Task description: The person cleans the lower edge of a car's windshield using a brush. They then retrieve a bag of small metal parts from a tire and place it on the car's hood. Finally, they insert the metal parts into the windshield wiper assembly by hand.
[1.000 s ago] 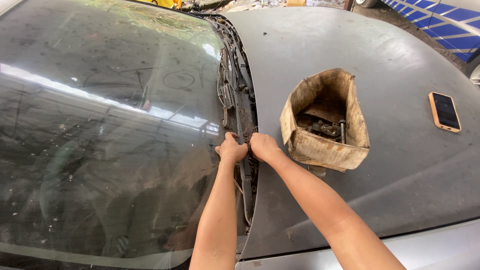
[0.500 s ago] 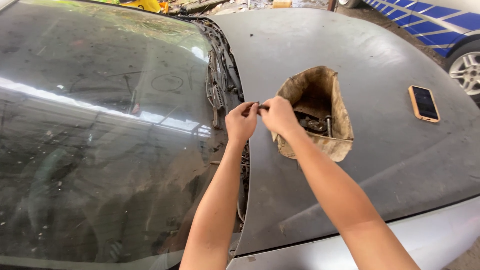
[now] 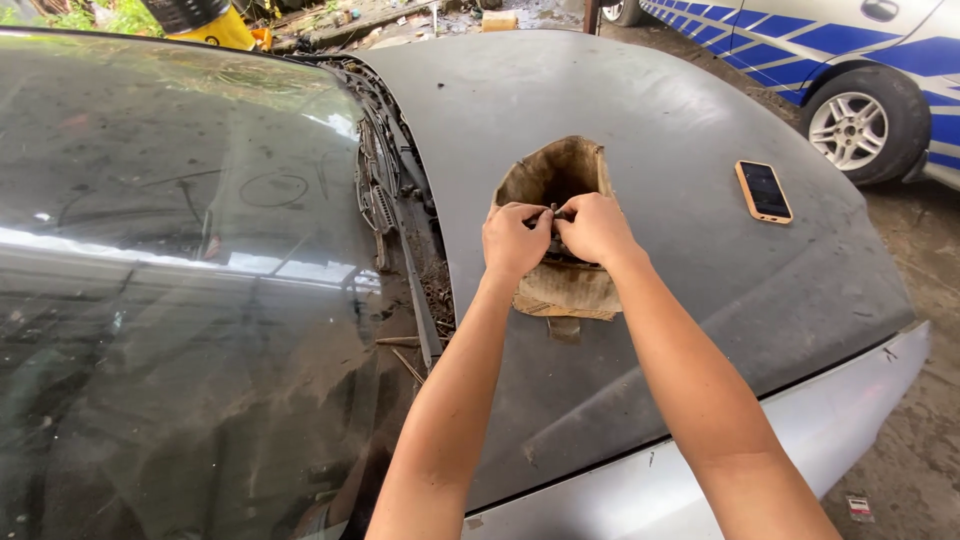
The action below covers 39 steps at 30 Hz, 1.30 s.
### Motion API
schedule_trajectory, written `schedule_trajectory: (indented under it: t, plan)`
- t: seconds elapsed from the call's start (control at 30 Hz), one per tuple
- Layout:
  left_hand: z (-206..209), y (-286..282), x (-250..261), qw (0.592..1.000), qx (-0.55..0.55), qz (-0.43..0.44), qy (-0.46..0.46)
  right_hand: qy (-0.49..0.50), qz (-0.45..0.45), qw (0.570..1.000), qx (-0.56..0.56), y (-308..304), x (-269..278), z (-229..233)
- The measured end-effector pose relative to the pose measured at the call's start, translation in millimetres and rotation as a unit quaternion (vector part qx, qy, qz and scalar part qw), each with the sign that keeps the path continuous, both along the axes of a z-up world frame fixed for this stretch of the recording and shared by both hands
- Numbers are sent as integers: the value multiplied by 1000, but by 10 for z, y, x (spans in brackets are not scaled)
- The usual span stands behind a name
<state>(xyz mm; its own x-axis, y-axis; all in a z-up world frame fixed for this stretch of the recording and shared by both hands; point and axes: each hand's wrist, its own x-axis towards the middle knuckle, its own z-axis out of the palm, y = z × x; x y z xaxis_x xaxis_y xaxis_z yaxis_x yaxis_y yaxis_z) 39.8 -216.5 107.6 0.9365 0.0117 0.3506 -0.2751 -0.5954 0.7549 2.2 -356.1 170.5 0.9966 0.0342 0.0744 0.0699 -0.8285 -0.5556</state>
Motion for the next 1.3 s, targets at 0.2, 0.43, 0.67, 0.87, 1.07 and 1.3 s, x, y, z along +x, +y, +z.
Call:
schedule_trajectory:
  t: [0.2,0.43,0.67,0.87,1.07,1.3]
  plan:
    - [5,266,-29,997,64,22,-29,0,-33,996,-80,94,25,100]
    - [-397,1251,70,976,148,158,-6,-291,151,944,45,981,53,-423]
    - [-739,2006,-206,911,332,175,171,-5,269,959,-95,1651,506,-1560]
    - [-969,2125,-187,920,311,157,179,49,225,970,-71,1768,625,-1919]
    - [-1059,2018,17,918,344,173,95,57,201,974,-89,1880,783,-1791]
    - [-942,1912,576,877,400,195,-182,4,93,995,-27,2231,2046,-2032]
